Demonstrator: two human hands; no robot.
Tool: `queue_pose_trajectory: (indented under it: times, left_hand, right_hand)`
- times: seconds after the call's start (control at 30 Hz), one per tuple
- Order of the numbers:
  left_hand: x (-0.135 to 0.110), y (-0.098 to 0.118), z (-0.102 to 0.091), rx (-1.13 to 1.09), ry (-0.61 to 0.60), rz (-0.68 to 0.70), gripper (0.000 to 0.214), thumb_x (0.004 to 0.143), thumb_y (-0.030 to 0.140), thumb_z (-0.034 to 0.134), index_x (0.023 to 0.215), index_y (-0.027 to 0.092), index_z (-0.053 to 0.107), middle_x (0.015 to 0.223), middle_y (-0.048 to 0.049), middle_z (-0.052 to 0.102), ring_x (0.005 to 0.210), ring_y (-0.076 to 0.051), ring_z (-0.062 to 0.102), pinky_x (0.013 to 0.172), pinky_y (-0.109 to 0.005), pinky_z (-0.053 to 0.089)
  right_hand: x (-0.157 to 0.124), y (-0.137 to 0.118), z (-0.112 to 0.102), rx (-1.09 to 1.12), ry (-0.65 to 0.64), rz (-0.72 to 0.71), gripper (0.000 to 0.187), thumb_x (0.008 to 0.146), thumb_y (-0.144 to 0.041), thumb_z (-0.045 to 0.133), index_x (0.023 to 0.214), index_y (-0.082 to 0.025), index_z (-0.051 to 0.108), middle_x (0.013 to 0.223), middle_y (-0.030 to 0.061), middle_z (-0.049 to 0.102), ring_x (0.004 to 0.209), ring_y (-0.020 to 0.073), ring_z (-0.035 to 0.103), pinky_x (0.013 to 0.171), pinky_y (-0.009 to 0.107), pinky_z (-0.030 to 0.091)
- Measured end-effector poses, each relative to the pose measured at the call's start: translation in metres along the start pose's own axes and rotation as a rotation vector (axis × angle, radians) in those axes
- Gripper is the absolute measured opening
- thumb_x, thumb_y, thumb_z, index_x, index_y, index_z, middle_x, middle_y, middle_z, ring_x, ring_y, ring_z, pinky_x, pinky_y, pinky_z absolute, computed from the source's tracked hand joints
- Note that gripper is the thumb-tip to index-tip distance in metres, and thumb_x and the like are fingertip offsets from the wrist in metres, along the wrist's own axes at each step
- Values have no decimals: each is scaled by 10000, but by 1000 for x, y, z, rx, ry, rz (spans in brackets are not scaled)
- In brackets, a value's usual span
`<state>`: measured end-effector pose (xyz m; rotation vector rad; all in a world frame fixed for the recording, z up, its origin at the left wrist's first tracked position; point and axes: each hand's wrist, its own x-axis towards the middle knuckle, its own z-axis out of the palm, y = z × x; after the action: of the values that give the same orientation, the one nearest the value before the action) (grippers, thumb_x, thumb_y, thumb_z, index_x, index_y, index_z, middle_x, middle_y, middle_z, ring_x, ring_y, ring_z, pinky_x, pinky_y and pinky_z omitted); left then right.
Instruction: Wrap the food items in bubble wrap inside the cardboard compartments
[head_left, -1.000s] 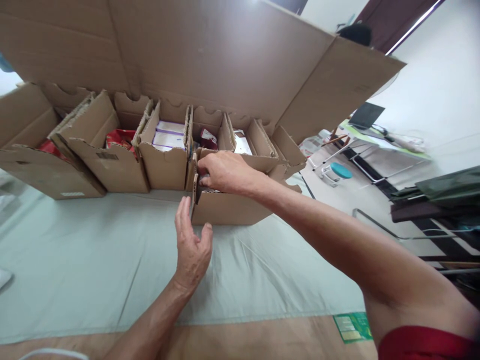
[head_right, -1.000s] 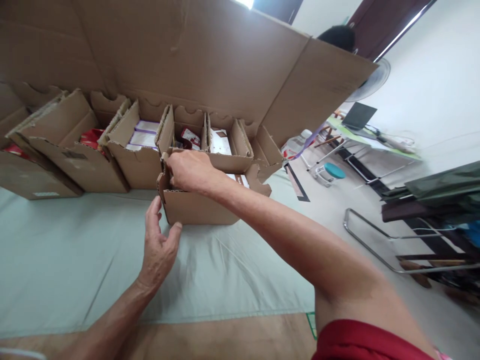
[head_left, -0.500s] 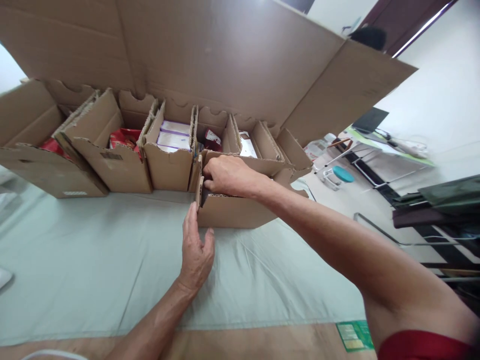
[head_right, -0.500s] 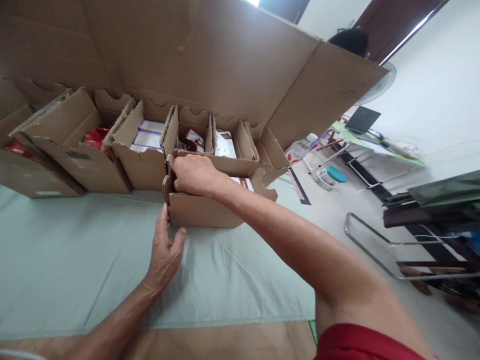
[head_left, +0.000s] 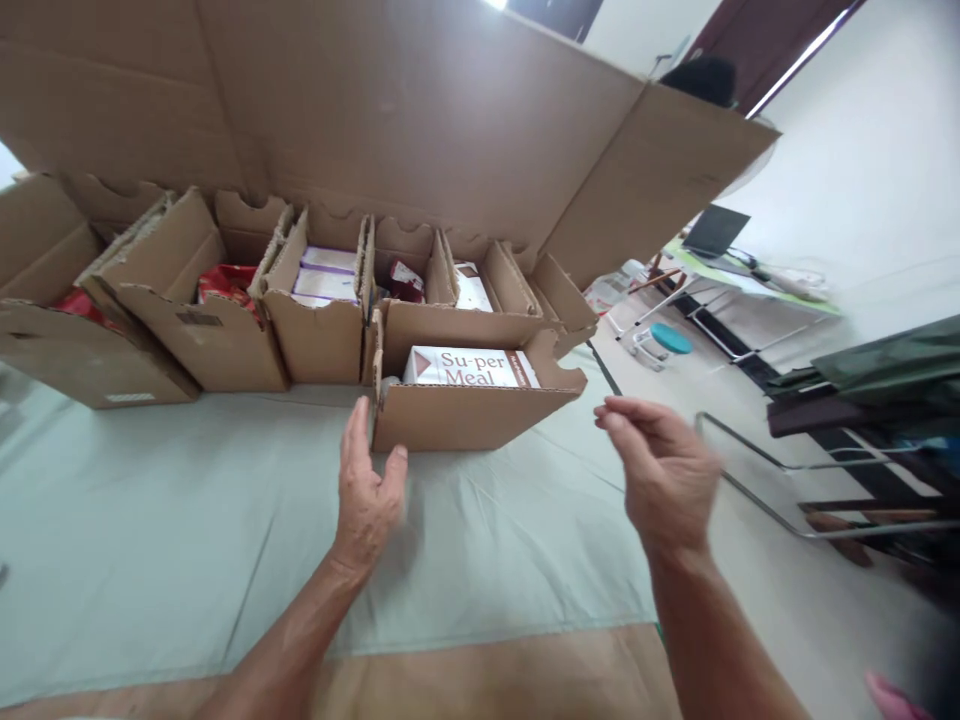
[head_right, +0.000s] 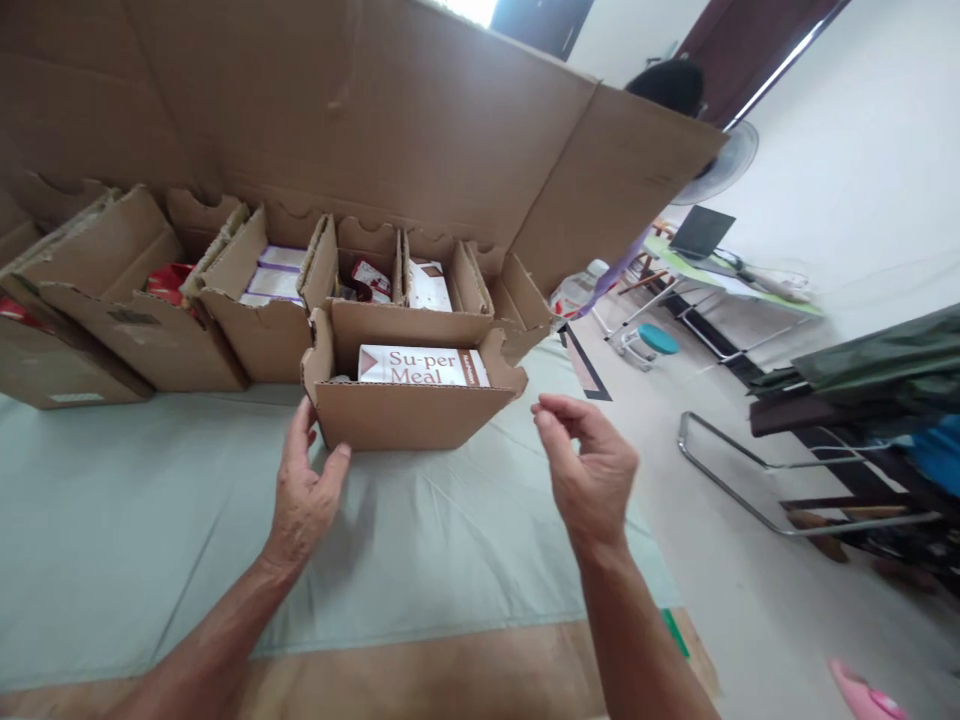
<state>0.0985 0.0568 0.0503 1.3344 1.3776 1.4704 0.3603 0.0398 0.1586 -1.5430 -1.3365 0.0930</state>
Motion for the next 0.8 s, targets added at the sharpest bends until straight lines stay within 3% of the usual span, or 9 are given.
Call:
queue_pose_trajectory:
  times: [0.07,0.17,0.3,0.4,0.53,0.67,0.8]
  left_hand:
    - [5,4,-1,-24,6,6,749,902,307,641,1584,229,342,1616,-151,422,1503,-298,398,1258,-502,300]
    - [15,10,-2,-60,-8,0,793,874,318,677,1582,224,334,1589,-151,456,1480,-296,426,1236,-493,330]
    - [25,14,-4,-92,-86,-58,674,853,336,682,1481,219,466,1464,-127,579,1364,-291,535,1162,-476,417]
    - [27,12,-4,-147,-118,-104,591,834,340,679,1391,201,537,1377,-114,642,1279,-274,593,1102,-425,470]
    - [18,11,-8,-163,-108,-105,574,837,363,684,1374,212,546,1367,-96,647,1255,-257,604,1085,-386,470]
    - [-8,13,-21,-151,-120,-135,572,858,439,698,1365,210,564,1288,-87,686,1235,-257,616,1072,-376,471]
    - [-42,16,-49,-123,-139,-174,577,885,502,696,1372,218,571,1292,-81,693,1219,-241,623,1047,-354,477]
  right_hand:
    - [-8,28,6,1,-120,73,370,847,-417,725,1148,-203,705,1115,110,770,977,256,726,829,423,566]
    - [-4,48,29,76,-352,121,602,796,-497,763,1290,-189,612,1334,167,687,1168,292,676,858,412,567]
    - [3,52,58,262,-476,133,686,776,-649,755,1251,-176,611,1293,170,702,1161,305,667,925,425,556]
    - [-2,51,67,360,-474,156,715,753,-702,756,1236,-188,637,1241,150,732,1105,319,681,903,431,567]
    - [-22,45,62,340,-414,159,609,773,-644,755,1181,-202,661,1150,110,758,1021,303,684,845,413,567]
    - [-56,33,44,236,-345,147,459,807,-562,727,1079,-195,683,1036,94,768,925,284,676,814,409,552]
    - [-96,15,27,223,-285,153,471,828,-525,725,1159,-193,677,1140,115,754,1054,311,678,913,431,542]
